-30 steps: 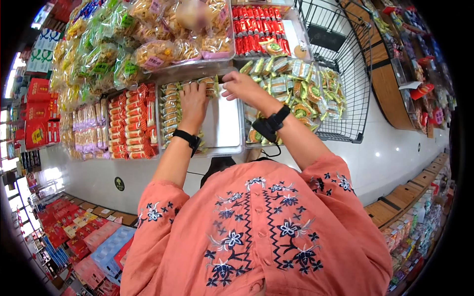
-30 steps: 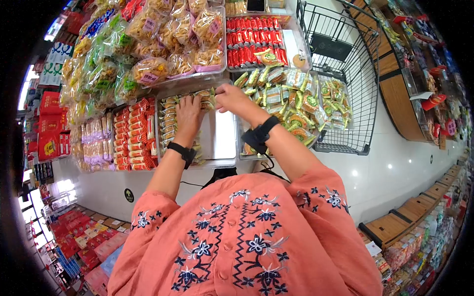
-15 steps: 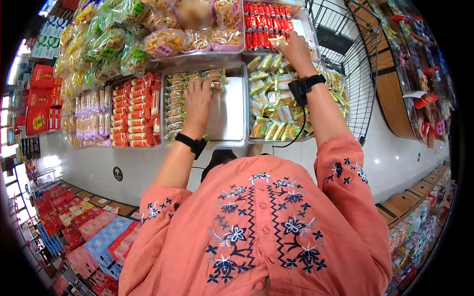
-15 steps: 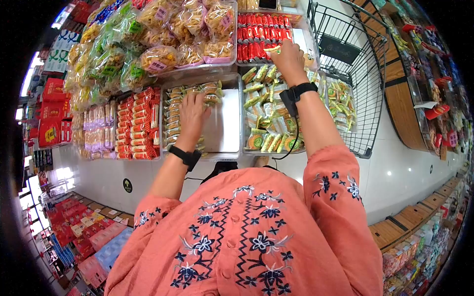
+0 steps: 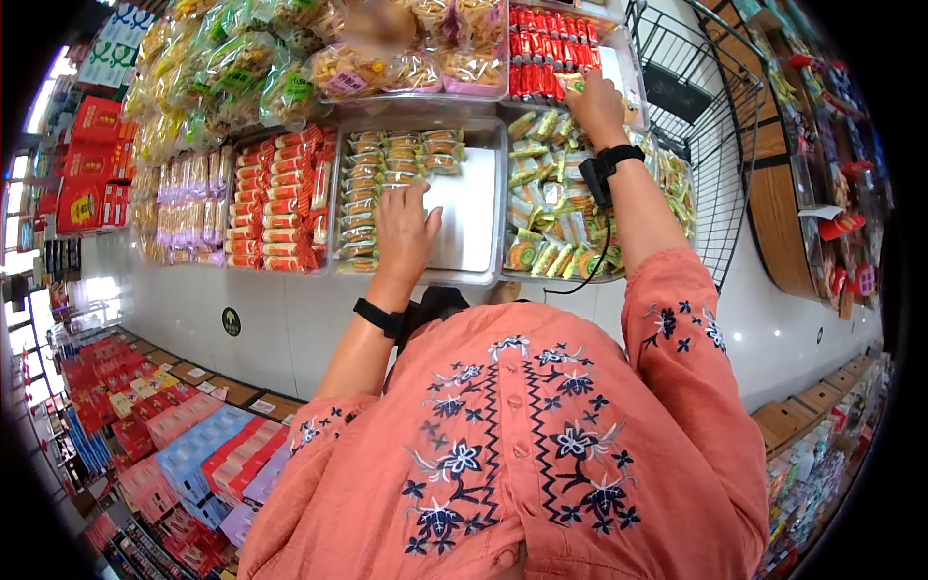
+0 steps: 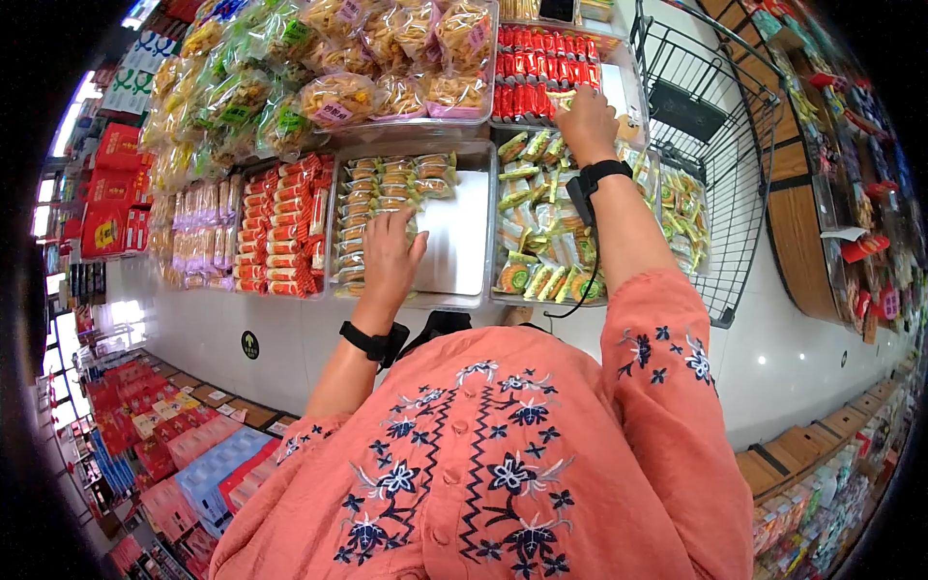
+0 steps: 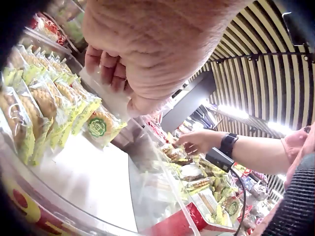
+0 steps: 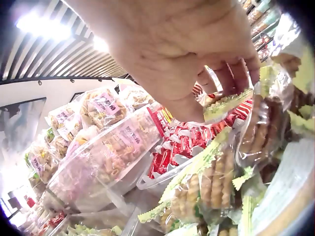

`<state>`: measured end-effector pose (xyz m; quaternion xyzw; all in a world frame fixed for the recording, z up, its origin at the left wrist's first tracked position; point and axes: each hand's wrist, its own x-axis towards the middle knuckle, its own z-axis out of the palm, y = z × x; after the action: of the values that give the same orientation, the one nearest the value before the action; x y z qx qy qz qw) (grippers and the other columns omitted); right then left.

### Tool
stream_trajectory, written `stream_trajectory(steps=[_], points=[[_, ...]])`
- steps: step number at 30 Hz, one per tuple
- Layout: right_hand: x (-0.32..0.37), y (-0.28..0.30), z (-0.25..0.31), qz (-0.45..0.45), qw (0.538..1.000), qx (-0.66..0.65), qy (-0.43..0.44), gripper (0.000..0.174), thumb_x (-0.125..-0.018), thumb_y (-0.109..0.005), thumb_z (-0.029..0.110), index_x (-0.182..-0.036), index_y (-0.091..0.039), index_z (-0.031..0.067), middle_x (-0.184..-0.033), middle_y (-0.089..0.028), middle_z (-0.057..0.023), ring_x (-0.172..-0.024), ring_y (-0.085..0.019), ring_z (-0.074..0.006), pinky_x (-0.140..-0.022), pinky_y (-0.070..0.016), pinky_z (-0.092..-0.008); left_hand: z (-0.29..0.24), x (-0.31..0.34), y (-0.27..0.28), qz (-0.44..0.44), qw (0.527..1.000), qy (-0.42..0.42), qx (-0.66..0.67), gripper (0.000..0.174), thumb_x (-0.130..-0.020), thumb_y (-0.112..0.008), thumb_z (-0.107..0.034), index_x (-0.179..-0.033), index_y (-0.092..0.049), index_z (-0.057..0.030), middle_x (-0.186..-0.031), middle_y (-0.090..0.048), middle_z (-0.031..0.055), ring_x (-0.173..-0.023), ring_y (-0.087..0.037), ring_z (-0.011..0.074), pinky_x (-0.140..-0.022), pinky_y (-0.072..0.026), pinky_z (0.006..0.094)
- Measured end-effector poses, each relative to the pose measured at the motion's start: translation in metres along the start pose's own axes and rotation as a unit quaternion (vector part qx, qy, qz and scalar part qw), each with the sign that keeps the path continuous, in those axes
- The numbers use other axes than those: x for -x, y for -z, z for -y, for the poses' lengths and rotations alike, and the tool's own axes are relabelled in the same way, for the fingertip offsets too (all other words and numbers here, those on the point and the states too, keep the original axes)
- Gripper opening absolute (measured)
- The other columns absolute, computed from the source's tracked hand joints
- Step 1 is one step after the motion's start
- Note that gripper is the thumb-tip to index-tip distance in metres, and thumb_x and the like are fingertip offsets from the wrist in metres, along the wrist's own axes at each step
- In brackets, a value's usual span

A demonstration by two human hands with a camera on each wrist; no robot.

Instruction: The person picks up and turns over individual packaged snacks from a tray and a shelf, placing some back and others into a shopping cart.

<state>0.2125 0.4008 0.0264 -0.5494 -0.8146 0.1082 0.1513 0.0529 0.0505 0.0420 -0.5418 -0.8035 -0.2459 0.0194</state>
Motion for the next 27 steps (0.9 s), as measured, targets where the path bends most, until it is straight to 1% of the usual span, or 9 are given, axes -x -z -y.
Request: stream_trajectory(steps=[6, 7, 10, 12, 13, 16, 19, 22, 27], points=[[0.016, 0.039, 0.009, -0.055, 0.988, -0.144, -0.015, 0.053, -0.083, -0.072, 0.034, -0.122, -0.059, -0.0001, -0.115, -0.065, -0.0267, -0.110, -0.063, -0.0432, -0.090, -0.0519, -0.0542, -0.004, 0.003, 0.008, -0.006, 0.998, 0.014, 0.057, 0.040, -0.084, -0.075, -0.013, -0.121, -0.061, -0.0056, -0.109, -0.062, 0.0131, -0.106, -0.055, 0.0333, -0.092, -0.0446, 0.0448], [0.023, 0.047, 0.012, -0.014, 0.973, -0.229, -0.038, 0.056, -0.086, -0.069, 0.036, -0.126, -0.057, -0.0015, -0.114, -0.066, -0.0231, -0.105, -0.066, -0.0340, -0.085, -0.0546, -0.0474, -0.002, 0.002, 0.007, -0.005, 0.997, 0.016, 0.081, 0.039, -0.085, -0.074, -0.014, -0.120, -0.061, -0.0048, -0.109, -0.062, 0.0136, -0.105, -0.057, 0.0328, -0.092, -0.0457, 0.0441], [0.066, 0.061, 0.028, 0.134, 0.837, -0.521, -0.103, 0.053, -0.089, -0.069, 0.036, -0.126, -0.057, -0.0005, -0.113, -0.066, -0.0170, -0.098, -0.067, -0.0270, -0.081, -0.0573, -0.0399, -0.008, -0.003, 0.006, 0.033, 0.969, 0.088, 0.229, 0.035, -0.090, -0.072, -0.015, -0.121, -0.061, -0.0027, -0.110, -0.064, 0.0136, -0.102, -0.061, 0.0286, -0.089, -0.0496, 0.0397], [0.092, 0.057, 0.035, 0.248, 0.682, -0.679, -0.109, 0.044, -0.094, -0.066, 0.031, -0.125, -0.057, 0.0016, -0.113, -0.065, -0.0123, -0.094, -0.066, -0.0225, -0.080, -0.0598, -0.0381, -0.018, -0.009, 0.010, 0.065, 0.935, 0.131, 0.322, 0.034, -0.094, -0.070, -0.017, -0.123, -0.060, -0.0018, -0.112, -0.064, 0.0115, -0.101, -0.063, 0.0233, -0.088, -0.0513, 0.0357], [0.104, 0.059, 0.040, 0.296, 0.597, -0.738, -0.110, 0.036, -0.098, -0.062, 0.026, -0.124, -0.057, 0.0021, -0.113, -0.065, -0.0119, -0.095, -0.066, -0.0242, -0.084, -0.0612, -0.0456, -0.023, -0.013, 0.014, 0.077, 0.922, 0.141, 0.353, 0.034, -0.096, -0.068, -0.018, -0.124, -0.059, -0.0017, -0.114, -0.064, 0.0097, -0.101, -0.063, 0.0198, -0.088, -0.0516, 0.0335], [0.128, 0.061, 0.055, 0.354, 0.520, -0.769, -0.113, 0.030, -0.099, -0.058, 0.020, -0.125, -0.057, 0.0035, -0.117, -0.066, -0.0122, -0.106, -0.067, -0.0245, -0.089, -0.0601, -0.0505, -0.041, -0.024, 0.029, 0.094, 0.898, 0.140, 0.407, 0.035, -0.100, -0.065, -0.020, -0.129, -0.057, -0.0020, -0.121, -0.063, 0.0076, -0.104, -0.061, 0.0148, -0.090, -0.0511, 0.0303], [0.137, 0.060, 0.061, 0.395, 0.473, -0.783, -0.086, 0.031, -0.100, -0.055, 0.017, -0.128, -0.055, 0.0032, -0.121, -0.065, -0.0124, -0.112, -0.066, -0.0245, -0.091, -0.0591, -0.0521, -0.057, -0.029, 0.038, 0.081, 0.895, 0.109, 0.426, 0.039, -0.098, -0.067, -0.017, -0.132, -0.055, -0.0025, -0.121, -0.061, 0.0084, -0.105, -0.061, 0.0160, -0.088, -0.0517, 0.0304], [0.146, 0.062, 0.067, 0.406, 0.471, -0.779, -0.082, 0.036, -0.100, -0.054, 0.016, -0.133, -0.052, 0.0026, -0.124, -0.064, -0.0116, -0.114, -0.065, -0.0245, -0.095, -0.0573, -0.0535, -0.063, -0.029, 0.038, 0.037, 0.935, 0.047, 0.350, 0.041, -0.095, -0.069, -0.013, -0.132, -0.055, -0.0030, -0.122, -0.059, 0.0098, -0.106, -0.060, 0.0175, -0.086, -0.0523, 0.0312], [0.153, 0.062, 0.072, 0.441, 0.458, -0.769, -0.058, 0.040, -0.100, -0.054, 0.016, -0.137, -0.049, 0.0028, -0.129, -0.062, -0.0104, -0.117, -0.064, -0.0233, -0.100, -0.0547, -0.0483, -0.072, -0.027, 0.041, -0.019, 0.954, -0.009, 0.300, 0.051, -0.080, -0.077, -0.008, -0.126, -0.055, -0.0034, -0.120, -0.056, 0.0142, -0.107, -0.058, 0.0288, -0.087, -0.0507, 0.0371]])
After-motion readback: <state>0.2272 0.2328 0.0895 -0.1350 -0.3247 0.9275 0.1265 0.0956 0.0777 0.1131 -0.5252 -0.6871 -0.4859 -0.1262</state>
